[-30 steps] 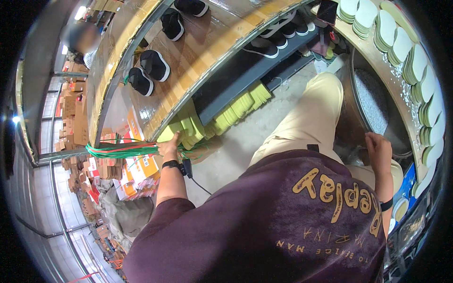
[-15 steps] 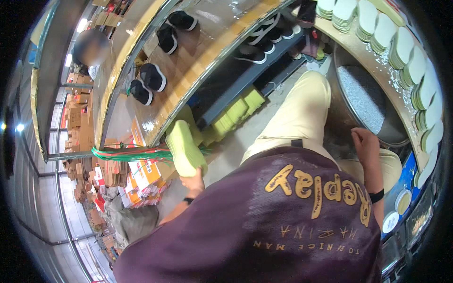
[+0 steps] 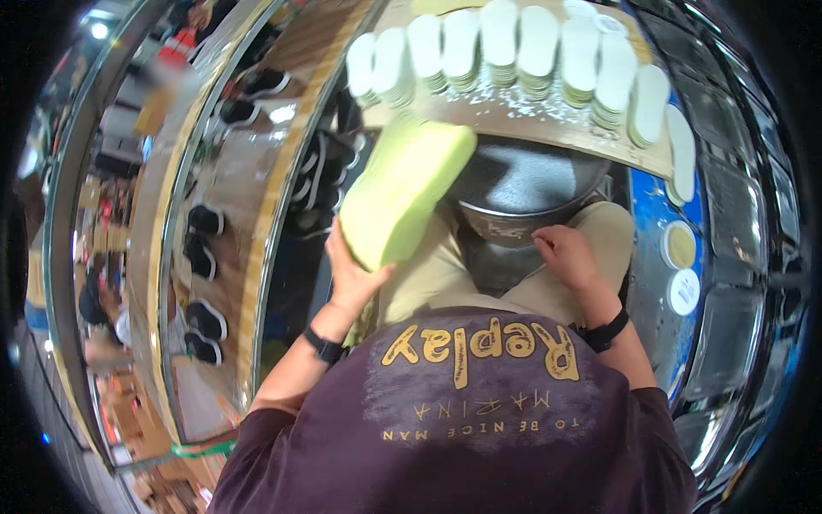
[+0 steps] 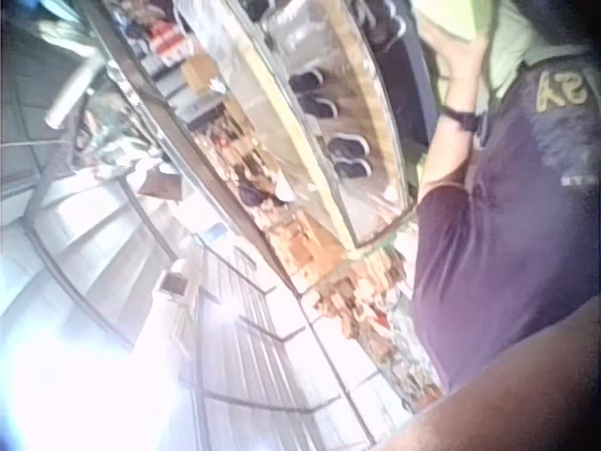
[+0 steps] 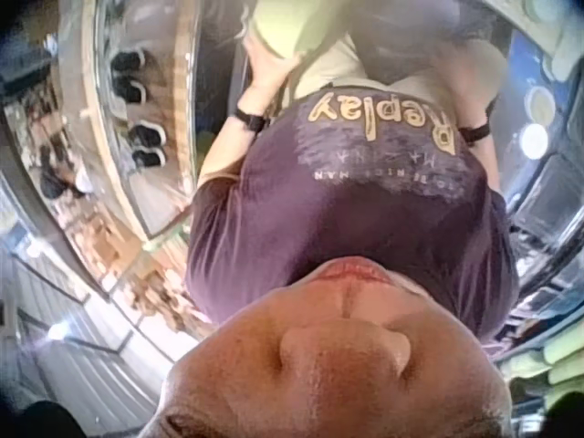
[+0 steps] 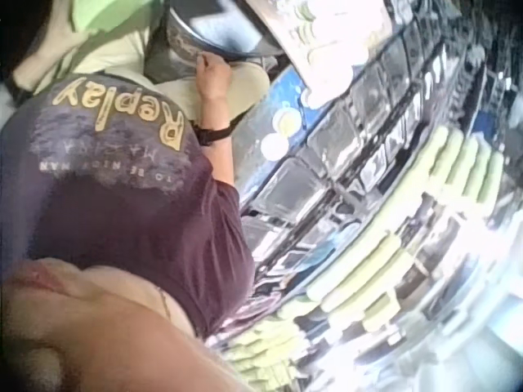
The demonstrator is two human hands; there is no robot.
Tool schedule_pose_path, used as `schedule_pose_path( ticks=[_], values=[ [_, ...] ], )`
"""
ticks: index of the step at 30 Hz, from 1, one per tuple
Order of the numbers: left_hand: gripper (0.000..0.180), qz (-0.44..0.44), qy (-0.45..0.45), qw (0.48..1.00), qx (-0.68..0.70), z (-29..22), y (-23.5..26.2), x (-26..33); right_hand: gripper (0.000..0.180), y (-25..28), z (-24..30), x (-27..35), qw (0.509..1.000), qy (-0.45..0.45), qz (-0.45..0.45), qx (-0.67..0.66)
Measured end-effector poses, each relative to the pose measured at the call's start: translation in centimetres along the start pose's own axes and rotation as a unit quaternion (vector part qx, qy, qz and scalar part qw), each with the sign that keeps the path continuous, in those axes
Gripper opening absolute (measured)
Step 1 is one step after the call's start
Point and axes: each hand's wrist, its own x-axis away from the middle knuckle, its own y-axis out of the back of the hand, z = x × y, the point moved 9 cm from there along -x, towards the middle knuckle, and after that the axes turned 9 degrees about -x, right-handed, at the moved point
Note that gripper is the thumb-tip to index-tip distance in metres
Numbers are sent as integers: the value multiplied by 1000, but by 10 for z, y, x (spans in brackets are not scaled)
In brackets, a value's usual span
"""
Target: The person trims the edges of shoes using shears, inserts insoles into the shoes by hand, and places the finished shoes onto a moving conveyor belt. They also pick up and stack insoles on the workbench and clear debris from the surface.
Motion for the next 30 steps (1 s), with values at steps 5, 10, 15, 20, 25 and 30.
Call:
schedule_pose_path(
  ticks=[5, 10, 15, 20, 25, 30],
  values=[
    [120, 43, -80, 996, 1, -66, -84, -70, 15, 15, -12, 14, 999, -26, -22, 26],
    [120, 153, 16, 981, -117, -67, -116, -81, 15, 22, 7, -1, 998, -9, -36, 56],
    [132, 156, -84, 971, -161, -115, -104, -112, 19, 1, 50, -90, 983, 115, -54, 129],
    [128, 202, -70, 951, -225, -128, -134, -126, 16, -37, 62, -181, 974, 142, -102, 144],
    [119, 165, -76, 965, -190, -126, -131, -131, 15, -57, 47, -199, 977, 90, -58, 184],
    [112, 143, -167, 969, -115, -124, -105, -125, 18, -17, 49, -136, 995, 37, 26, -94]
  ],
)
